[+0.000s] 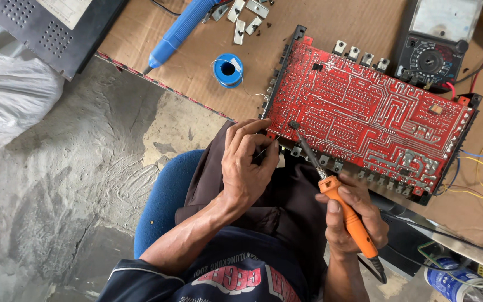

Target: The person solders a red circuit board using a soldering iron and solder wire. They repeatedly apply solder to various points on the board, occasionally repositioning the board on their lap.

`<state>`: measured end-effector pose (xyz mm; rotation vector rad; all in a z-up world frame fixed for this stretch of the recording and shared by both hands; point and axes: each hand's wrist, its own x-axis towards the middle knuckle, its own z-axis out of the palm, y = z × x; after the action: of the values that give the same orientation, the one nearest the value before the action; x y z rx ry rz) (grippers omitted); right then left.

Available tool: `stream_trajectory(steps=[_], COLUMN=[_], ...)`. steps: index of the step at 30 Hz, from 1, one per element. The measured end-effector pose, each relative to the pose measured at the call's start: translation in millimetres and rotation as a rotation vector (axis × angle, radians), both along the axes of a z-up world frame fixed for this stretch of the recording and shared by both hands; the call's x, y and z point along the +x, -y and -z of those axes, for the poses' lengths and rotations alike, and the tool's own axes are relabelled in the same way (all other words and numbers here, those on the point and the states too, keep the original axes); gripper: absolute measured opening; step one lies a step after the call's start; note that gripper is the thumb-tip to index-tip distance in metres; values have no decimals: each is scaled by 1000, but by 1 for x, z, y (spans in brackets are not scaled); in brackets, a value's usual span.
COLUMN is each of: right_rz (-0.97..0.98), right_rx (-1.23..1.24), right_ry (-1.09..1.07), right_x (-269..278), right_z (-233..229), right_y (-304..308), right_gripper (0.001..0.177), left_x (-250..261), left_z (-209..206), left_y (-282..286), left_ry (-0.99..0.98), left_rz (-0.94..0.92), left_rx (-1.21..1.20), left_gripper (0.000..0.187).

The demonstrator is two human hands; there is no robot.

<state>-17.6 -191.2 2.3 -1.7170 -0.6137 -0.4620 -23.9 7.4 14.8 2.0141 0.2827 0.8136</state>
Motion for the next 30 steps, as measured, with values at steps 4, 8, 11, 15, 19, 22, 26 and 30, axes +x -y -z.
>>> stream_trajectory(steps=[4,8,11,15,19,22,26,30], right_rz=[46,55,49,76,78,80,89,97], right_rx=[-25,-45,-69,-88,-72,-72,-54,-21], right_ry=[-32,-21,-18,3,-7,-8,-44,-84], right_x=[-2,-2,0,-1,-2,-2,-3,-5], right_z=[8,12,7,18,21,19,18,18], right_y=[1,2,-1,6,7,6,4,3], right_gripper=[15,15,15,17,17,18,17,16], left_x=[1,1,2,2,2,1,2,2], left_z=[1,3,3,3,3,2,2,2], left_y=[-1,0,-1,-1,0,0,0,1], left_ry=[12,16,21,26,17,13,19,16], left_rz=[4,2,2,3,-1,-1,-3,-4], left_rx=[18,38,37,34,27,25,30,34], left_gripper=[14,15,15,17,16,16,17,17])
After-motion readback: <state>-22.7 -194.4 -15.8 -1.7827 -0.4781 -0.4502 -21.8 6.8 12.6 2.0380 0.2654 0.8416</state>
